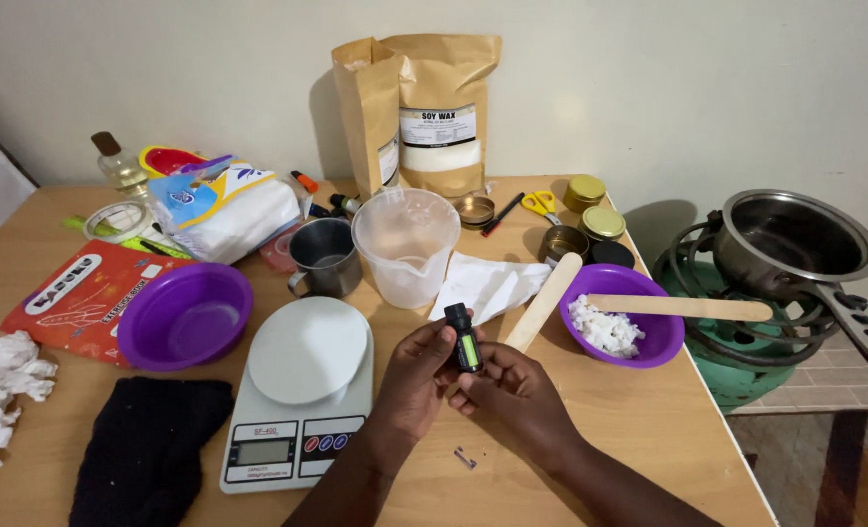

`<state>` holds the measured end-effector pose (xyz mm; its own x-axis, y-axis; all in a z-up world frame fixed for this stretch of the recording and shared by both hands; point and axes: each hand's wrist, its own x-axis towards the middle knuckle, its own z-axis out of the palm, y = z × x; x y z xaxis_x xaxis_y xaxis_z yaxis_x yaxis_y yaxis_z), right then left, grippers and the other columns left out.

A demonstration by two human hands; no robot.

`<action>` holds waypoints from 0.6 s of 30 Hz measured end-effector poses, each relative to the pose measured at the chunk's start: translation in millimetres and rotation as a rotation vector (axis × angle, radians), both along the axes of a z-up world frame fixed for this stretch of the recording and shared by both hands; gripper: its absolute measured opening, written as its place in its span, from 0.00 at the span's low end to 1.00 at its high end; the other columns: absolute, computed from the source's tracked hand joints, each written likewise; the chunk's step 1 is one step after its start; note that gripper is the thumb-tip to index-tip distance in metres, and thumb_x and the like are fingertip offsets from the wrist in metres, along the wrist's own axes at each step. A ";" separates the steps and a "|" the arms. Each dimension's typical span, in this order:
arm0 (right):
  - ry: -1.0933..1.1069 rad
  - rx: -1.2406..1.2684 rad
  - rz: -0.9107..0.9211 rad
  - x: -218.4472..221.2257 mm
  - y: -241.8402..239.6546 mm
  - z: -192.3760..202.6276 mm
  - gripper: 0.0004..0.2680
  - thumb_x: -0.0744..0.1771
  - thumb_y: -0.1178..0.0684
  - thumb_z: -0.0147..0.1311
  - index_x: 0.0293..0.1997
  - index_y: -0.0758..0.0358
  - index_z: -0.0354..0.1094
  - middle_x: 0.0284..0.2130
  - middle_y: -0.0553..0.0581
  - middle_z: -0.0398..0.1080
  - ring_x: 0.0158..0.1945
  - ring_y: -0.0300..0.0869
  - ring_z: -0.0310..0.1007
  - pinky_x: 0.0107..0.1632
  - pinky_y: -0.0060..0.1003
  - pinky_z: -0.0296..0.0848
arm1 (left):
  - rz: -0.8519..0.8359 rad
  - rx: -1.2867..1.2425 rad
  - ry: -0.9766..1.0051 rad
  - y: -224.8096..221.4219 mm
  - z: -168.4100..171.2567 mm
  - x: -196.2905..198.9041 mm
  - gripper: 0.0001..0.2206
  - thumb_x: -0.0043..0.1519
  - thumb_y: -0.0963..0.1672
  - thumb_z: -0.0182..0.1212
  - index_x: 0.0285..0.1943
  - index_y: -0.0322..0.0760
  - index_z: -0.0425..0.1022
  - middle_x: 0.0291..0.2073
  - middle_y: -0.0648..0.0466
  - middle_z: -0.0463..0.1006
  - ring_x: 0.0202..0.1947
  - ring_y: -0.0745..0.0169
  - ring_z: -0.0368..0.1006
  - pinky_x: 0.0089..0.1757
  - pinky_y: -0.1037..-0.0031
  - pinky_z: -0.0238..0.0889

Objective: Scraping wax flakes from a small metal container into a purple bowl using a wooden stick on a workspace.

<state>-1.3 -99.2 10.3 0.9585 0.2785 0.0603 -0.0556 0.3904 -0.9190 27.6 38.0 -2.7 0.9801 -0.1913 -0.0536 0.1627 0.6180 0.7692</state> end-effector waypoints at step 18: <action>-0.074 0.013 0.004 -0.6 0.7 6.8 0.04 0.61 0.66 0.56 0.33 0.70 0.65 0.24 0.60 0.69 0.28 0.43 0.71 0.33 0.34 0.70 | -0.035 0.037 0.013 -0.5 3.5 -1.2 0.21 0.54 0.48 0.60 0.50 0.28 0.73 0.39 0.43 0.80 0.35 0.53 0.76 0.23 0.70 0.69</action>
<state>-1.9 -98.6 17.1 0.9502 0.2809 0.1346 0.0108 0.4022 -0.9155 26.4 37.5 0.8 0.9720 -0.2231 -0.0737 0.1937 0.5831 0.7889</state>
